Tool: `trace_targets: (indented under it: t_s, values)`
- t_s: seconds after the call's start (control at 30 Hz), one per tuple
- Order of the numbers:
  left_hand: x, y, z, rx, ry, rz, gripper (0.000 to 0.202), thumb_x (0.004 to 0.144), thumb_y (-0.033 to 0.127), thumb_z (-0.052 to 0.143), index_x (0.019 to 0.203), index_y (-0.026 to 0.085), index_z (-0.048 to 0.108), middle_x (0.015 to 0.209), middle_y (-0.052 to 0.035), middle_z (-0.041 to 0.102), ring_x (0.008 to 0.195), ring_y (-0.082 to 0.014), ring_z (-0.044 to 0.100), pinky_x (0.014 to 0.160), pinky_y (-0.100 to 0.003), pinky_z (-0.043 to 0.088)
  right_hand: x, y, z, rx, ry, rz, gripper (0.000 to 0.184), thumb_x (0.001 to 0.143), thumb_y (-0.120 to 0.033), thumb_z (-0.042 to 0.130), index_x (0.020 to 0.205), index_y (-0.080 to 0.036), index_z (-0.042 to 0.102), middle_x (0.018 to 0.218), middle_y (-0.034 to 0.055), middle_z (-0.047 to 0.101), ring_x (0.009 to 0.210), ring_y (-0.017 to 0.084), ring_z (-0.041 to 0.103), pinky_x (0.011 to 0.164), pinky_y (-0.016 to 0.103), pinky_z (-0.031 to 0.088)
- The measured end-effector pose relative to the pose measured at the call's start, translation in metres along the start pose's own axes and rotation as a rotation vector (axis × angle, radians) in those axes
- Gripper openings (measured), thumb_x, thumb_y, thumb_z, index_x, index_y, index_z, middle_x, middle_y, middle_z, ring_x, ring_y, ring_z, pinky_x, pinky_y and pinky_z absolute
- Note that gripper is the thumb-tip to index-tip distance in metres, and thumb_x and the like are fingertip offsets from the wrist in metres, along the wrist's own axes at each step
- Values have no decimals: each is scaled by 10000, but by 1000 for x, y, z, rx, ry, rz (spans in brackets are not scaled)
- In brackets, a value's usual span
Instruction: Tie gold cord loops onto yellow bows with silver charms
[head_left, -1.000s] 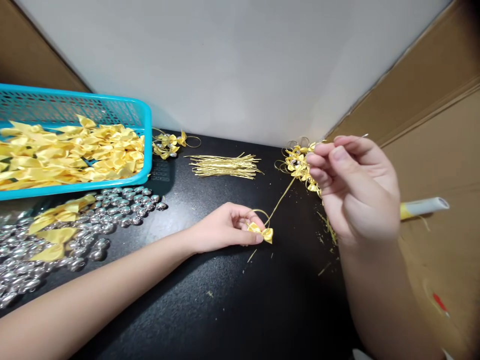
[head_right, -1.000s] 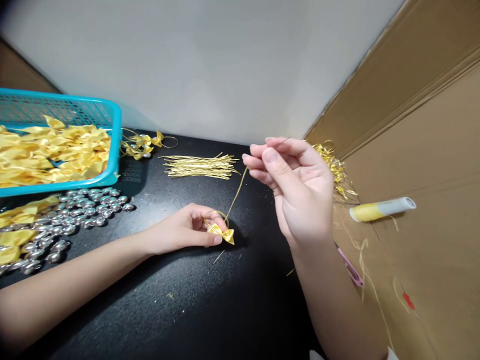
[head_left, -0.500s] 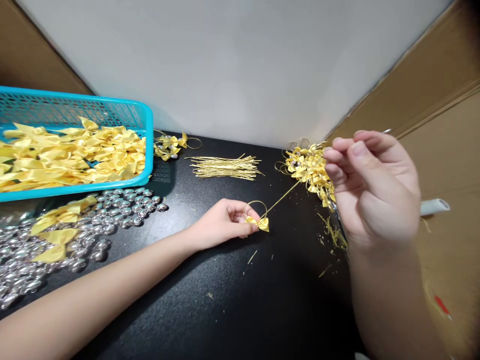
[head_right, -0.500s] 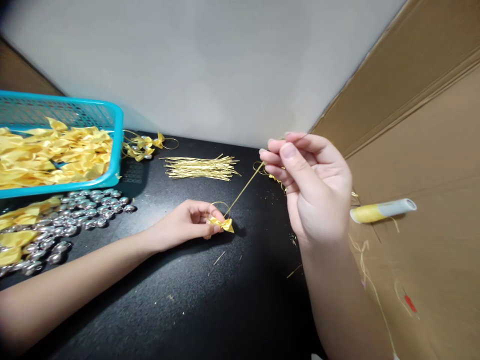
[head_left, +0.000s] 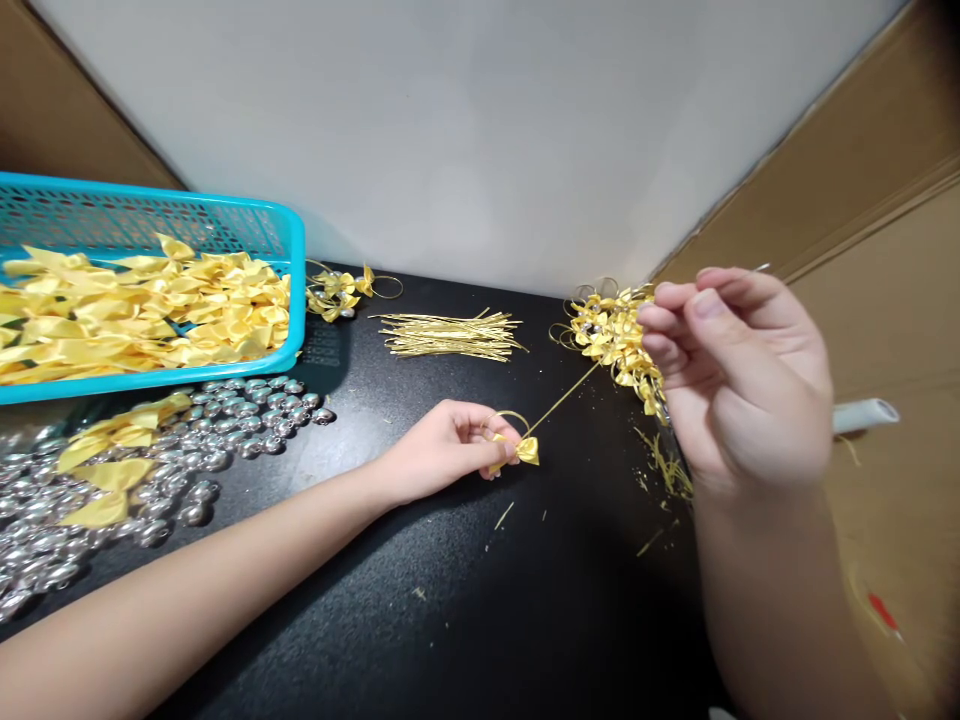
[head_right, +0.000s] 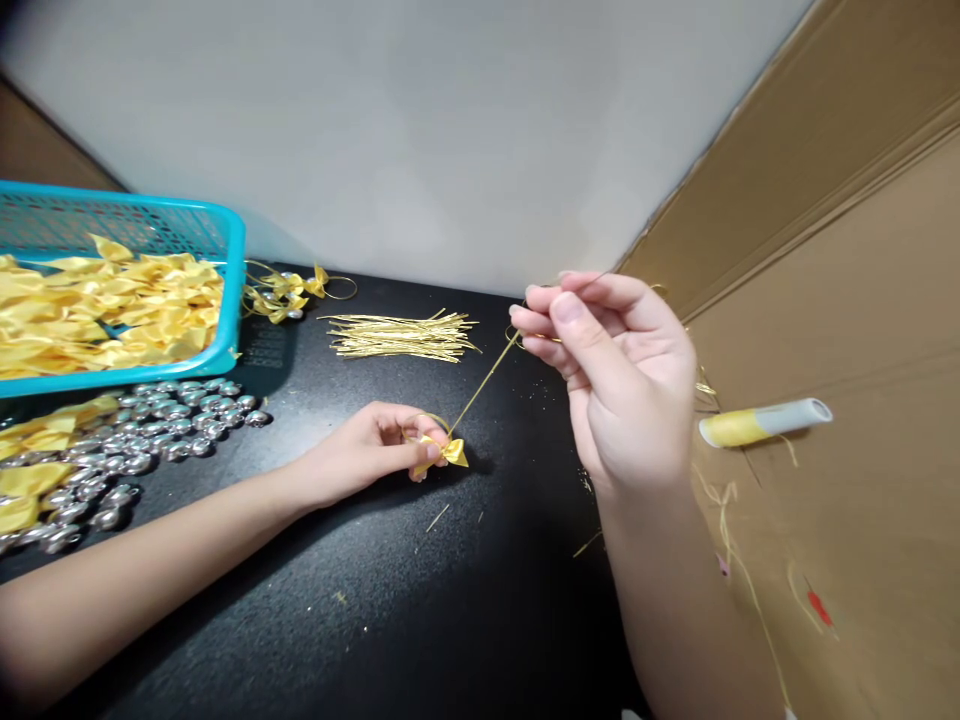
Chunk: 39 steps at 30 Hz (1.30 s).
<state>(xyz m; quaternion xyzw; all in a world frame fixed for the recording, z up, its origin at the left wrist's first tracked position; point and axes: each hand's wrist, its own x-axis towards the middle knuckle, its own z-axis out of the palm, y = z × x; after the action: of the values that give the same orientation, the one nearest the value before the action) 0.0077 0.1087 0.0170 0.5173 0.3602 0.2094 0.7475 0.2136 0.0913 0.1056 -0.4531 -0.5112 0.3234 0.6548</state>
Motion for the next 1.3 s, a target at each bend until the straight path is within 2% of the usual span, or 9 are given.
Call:
trace_targets:
  t_s: [0.2, 0.37, 0.53, 0.67, 0.8, 0.93, 1.13, 1.23, 1.3]
  values:
    - [-1, 1, 1, 0, 24, -21, 84, 729, 205, 714, 734, 122, 698, 705, -9, 699, 568, -69, 555, 575, -198, 422, 2, -6, 4, 124, 54, -44, 125, 802, -112, 716, 790, -235, 728, 756, -46, 761, 668, 76, 725, 597, 133, 587]
    - [1, 3, 0, -4, 78, -38, 76, 719, 183, 701, 678, 119, 695, 673, -8, 692, 538, -60, 534, 576, -198, 427, 0, -14, 3, 154, 62, -68, 147, 800, -76, 719, 787, -221, 744, 741, -45, 767, 638, 68, 719, 602, 131, 599]
    - [5, 4, -6, -27, 186, -43, 47, 702, 163, 699, 692, 117, 700, 688, -12, 696, 546, -65, 533, 584, -204, 443, -2, -18, 0, 151, 27, -78, 121, 781, -117, 764, 794, -237, 752, 740, -52, 767, 630, 72, 718, 591, 135, 611]
    - [7, 4, -10, -46, 268, -25, 38, 705, 148, 680, 693, 116, 695, 675, -13, 694, 547, -70, 539, 589, -209, 462, -2, -18, -2, 172, -46, -98, 129, 712, -152, 832, 771, -236, 753, 714, -46, 764, 602, 85, 718, 580, 141, 623]
    - [5, 8, -7, -49, 273, 13, 45, 715, 152, 685, 697, 111, 693, 637, -2, 682, 541, -69, 549, 592, -205, 463, 1, -22, -6, 147, -127, -135, 162, 657, -201, 876, 763, -242, 760, 677, -32, 752, 538, 110, 706, 513, 172, 624]
    - [-1, 13, -2, -20, 243, 69, 55, 719, 153, 689, 740, 107, 710, 584, 11, 657, 560, -81, 571, 622, -214, 469, 2, -30, -12, 93, -77, -166, 177, 622, -231, 894, 731, -267, 758, 653, -55, 739, 509, 98, 680, 495, 200, 611]
    - [-9, 20, 4, 2, 227, 94, 111, 676, 149, 710, 784, 125, 721, 654, -5, 699, 594, -109, 612, 633, -240, 499, 0, -34, -27, 3, -78, -180, 179, 649, -310, 880, 767, -360, 756, 667, -83, 699, 520, 85, 628, 449, 235, 548]
    - [-11, 22, 7, -11, 240, 102, 120, 658, 152, 727, 776, 131, 718, 661, -4, 706, 599, -111, 620, 631, -236, 503, 0, -30, -41, -4, -136, -202, 192, 627, -415, 881, 757, -388, 743, 612, -64, 637, 484, 94, 578, 333, 232, 441]
    - [-13, 23, 9, -18, 243, 109, 131, 654, 153, 731, 784, 135, 717, 689, -10, 721, 613, -115, 632, 630, -232, 504, 2, -27, -54, -25, -123, -163, 257, 579, -485, 887, 767, -415, 727, 667, -54, 647, 510, 101, 583, 302, 229, 378]
